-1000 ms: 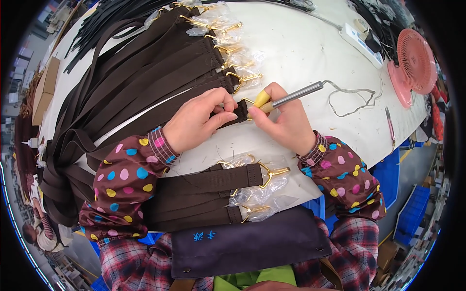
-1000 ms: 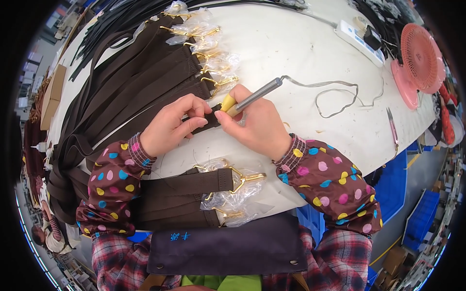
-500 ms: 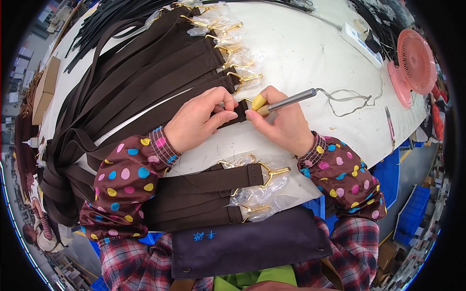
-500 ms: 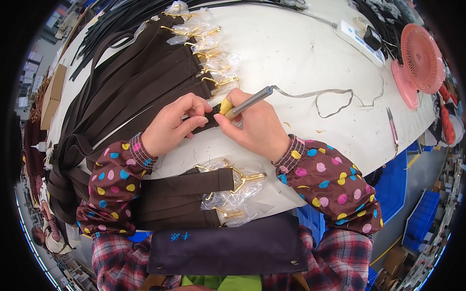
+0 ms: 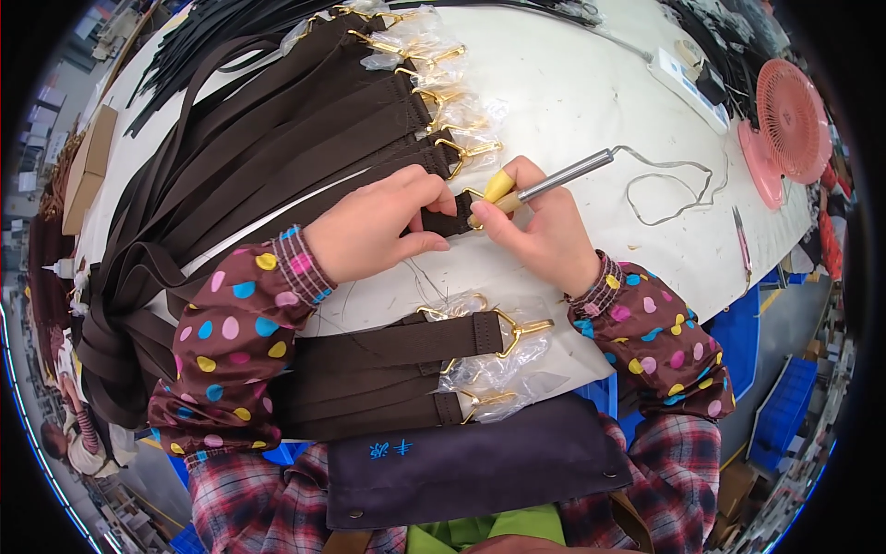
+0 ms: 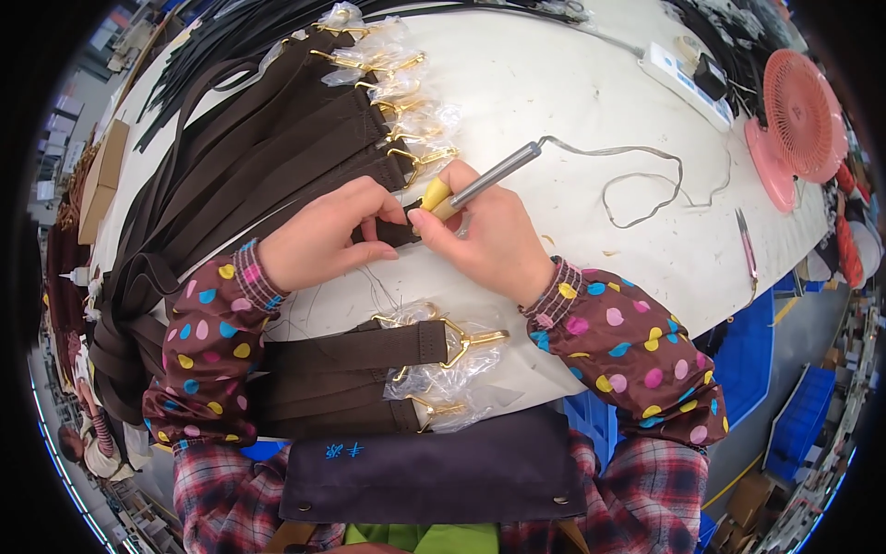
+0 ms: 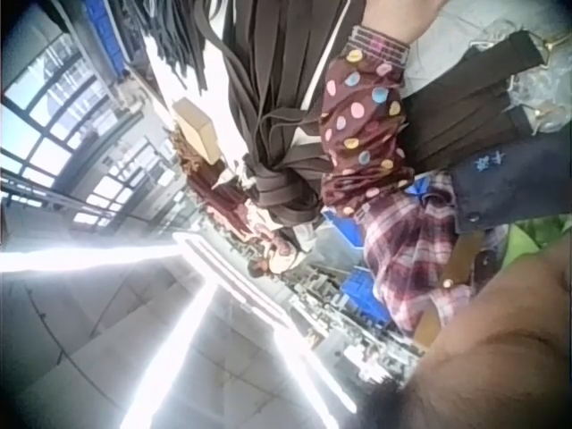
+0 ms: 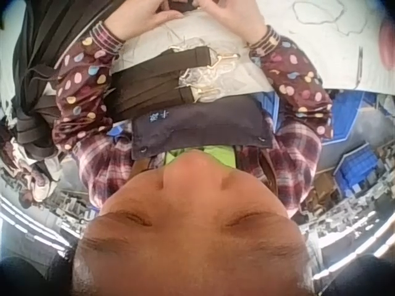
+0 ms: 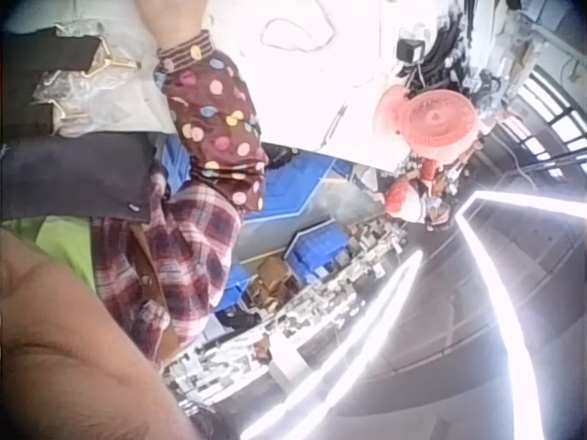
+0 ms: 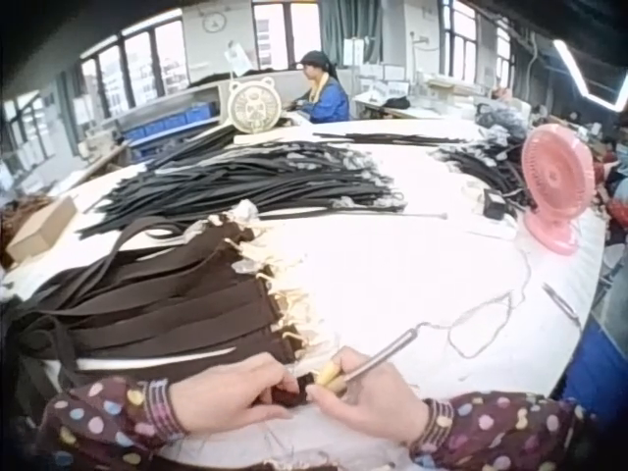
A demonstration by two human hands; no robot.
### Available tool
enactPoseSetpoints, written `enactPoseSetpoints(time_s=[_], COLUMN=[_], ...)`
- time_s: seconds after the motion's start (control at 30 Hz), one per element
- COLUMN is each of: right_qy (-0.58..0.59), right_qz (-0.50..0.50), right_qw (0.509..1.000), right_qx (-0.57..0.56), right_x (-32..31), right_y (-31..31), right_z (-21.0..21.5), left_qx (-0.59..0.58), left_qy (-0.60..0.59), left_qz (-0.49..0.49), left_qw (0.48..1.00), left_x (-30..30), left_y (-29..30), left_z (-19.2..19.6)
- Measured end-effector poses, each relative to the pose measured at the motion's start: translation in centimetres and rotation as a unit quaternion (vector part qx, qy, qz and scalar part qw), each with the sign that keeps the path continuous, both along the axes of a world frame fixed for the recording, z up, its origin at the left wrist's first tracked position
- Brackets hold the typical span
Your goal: Attach metal clasps to leather straps by folding the leather and sealing it with a specialized tool.
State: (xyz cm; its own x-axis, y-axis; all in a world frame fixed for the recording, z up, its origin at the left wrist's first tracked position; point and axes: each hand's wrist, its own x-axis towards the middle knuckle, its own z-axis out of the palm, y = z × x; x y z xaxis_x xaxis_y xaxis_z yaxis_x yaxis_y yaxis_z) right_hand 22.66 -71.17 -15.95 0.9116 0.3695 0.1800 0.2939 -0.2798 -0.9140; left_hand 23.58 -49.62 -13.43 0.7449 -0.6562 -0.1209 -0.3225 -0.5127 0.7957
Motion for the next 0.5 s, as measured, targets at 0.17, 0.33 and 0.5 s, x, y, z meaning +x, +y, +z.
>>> enactPoseSetpoints(time_s=[0.17,0.33,0.5], right_qy=[-0.012,-0.013,-0.021], right_qz=[0.009,0.005,0.003], right_qw=[0.999,0.999,0.999], right_qx=[-0.028,-0.037,-0.045], right_x=[0.0,0.1,0.1], right_y=[0.2,0.3,0.4], right_z=[-0.3,-0.7,-0.9], left_qx=[0.032,0.013,-0.007], left_qy=[-0.079,-0.075,-0.096], left_qz=[-0.011,0.013,0.040], left_qw=[0.996,0.997,0.995], left_x=[0.1,0.3,0.1], left_y=[-0.1,-0.1,-0.1], left_z=[-1.0,-1.5,-1.9])
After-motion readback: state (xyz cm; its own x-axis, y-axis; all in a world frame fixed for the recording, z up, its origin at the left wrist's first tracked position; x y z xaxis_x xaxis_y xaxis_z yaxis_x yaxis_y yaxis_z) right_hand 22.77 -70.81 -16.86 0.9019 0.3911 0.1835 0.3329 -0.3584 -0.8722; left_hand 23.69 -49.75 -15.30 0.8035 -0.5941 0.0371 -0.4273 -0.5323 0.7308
